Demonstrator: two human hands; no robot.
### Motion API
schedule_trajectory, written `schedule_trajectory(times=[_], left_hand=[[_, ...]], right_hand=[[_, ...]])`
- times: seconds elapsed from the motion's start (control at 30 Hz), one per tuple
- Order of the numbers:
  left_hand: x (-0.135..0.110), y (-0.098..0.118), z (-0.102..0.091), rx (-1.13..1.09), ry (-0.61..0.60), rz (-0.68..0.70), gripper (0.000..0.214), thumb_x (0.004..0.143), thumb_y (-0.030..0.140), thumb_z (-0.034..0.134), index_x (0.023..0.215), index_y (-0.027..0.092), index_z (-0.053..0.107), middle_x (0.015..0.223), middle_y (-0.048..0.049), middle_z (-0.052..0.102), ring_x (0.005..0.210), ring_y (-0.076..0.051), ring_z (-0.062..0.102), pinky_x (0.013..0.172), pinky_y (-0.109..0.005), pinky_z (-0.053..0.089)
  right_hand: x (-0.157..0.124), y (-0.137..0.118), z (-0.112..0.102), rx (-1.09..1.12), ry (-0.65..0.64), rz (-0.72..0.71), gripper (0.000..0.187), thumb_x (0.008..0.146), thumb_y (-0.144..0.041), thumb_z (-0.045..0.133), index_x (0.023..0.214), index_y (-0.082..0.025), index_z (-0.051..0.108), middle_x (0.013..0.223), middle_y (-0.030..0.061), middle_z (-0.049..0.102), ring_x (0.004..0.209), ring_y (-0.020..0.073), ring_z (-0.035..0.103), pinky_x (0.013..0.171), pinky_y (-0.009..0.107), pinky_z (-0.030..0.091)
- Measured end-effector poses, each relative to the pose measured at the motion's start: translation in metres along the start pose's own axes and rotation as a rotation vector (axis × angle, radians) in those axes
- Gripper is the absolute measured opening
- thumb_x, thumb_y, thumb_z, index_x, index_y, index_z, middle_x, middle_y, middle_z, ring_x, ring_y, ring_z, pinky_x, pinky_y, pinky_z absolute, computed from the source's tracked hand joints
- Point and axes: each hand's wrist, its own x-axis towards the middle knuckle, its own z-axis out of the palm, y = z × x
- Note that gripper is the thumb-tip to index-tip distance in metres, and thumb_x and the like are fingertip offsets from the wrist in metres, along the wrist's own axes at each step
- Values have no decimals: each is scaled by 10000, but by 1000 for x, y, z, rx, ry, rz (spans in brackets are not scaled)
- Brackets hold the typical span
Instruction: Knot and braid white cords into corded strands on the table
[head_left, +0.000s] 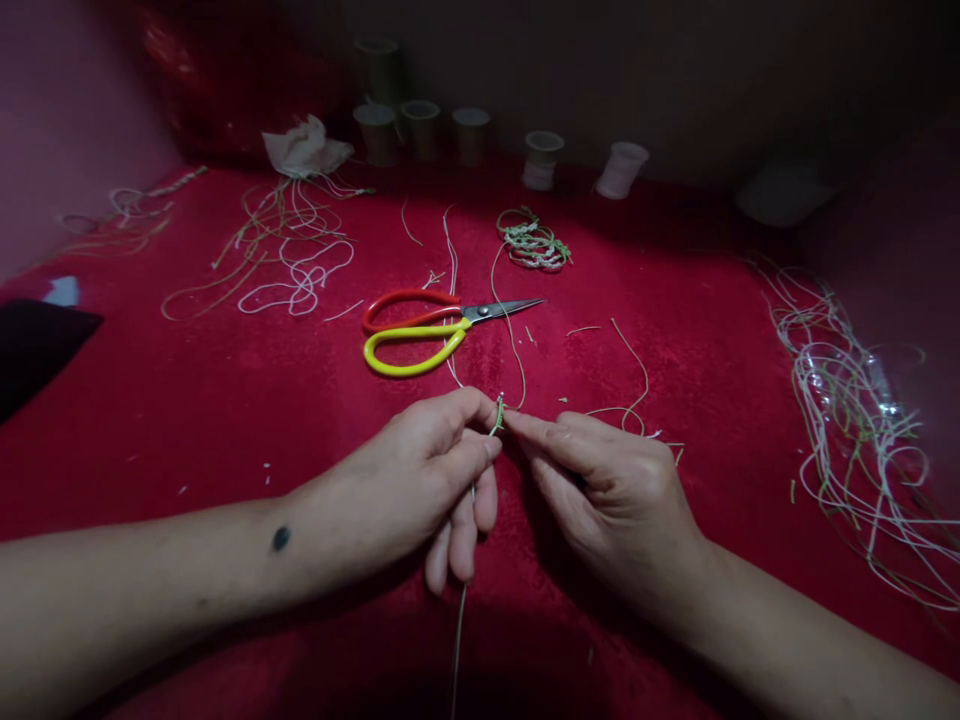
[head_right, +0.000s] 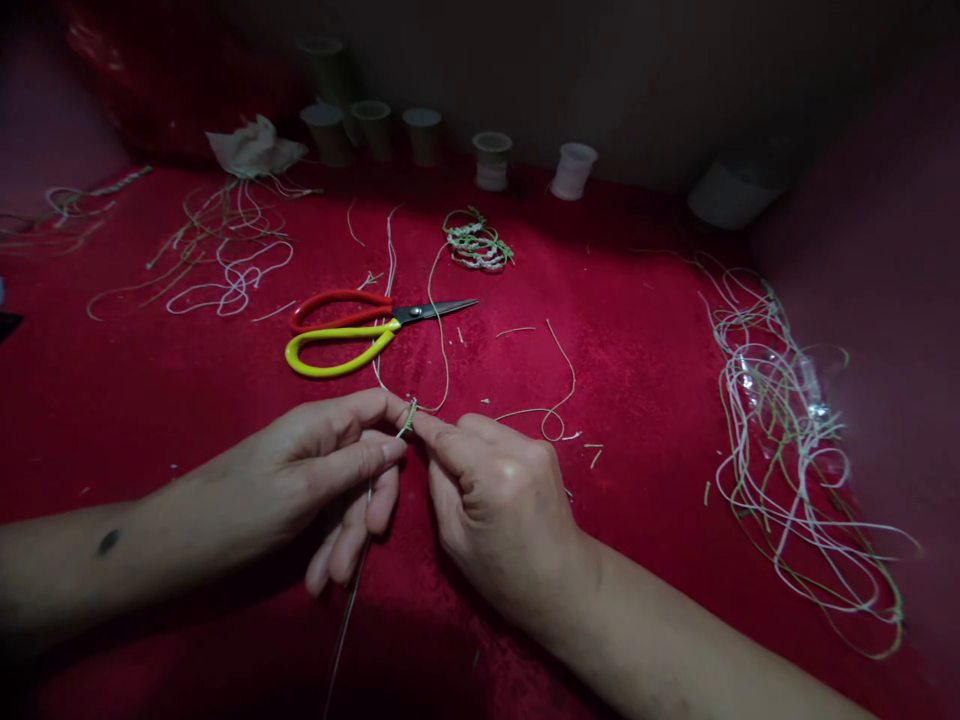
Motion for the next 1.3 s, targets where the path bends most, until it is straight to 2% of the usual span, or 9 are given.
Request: schedule_trajectory(times=[0.57, 0.93, 1.1, 1.3], left_hand=[[-1, 2, 1, -1, 11, 6, 168, 888, 337, 397, 823, 183, 408, 425, 32, 542, 276, -98, 456, 283, -163, 357], [-1, 2, 0, 10, 9, 5, 177, 887, 348, 390, 829, 182, 409, 428, 29, 540, 277, -98, 454, 287, -165, 360], [-1, 2, 0, -16, 0, 10, 156, 884, 334, 402, 843, 184, 400, 452, 30, 546, 287, -100, 469, 287, -167, 372], [-1, 4, 1, -29, -12, 39, 103, 888, 287, 409, 881, 185, 389, 507, 41, 556, 313, -104, 504, 294, -173, 399]], right_hand=[[-1, 1, 0, 1, -19, 18, 324, 829, -61, 490, 1085, -134, 673, 650, 19, 581, 555, 87, 514, 535, 196, 419], [-1, 1, 0, -13, -14, 38, 306, 835, -78, 500, 1086, -145, 663, 729, 29, 648, 613, 100, 581, 583, 206, 458], [1, -2, -2, 7, -13, 76, 230, 834, -77, 499, 965, -152, 673, 827, 36, 689, 707, 103, 623, 663, 200, 471], [1, -6, -3, -96, -55, 168, 132, 823, -159, 530, 769, -143, 649, 629, 18, 613, 550, 96, 534, 527, 207, 393]])
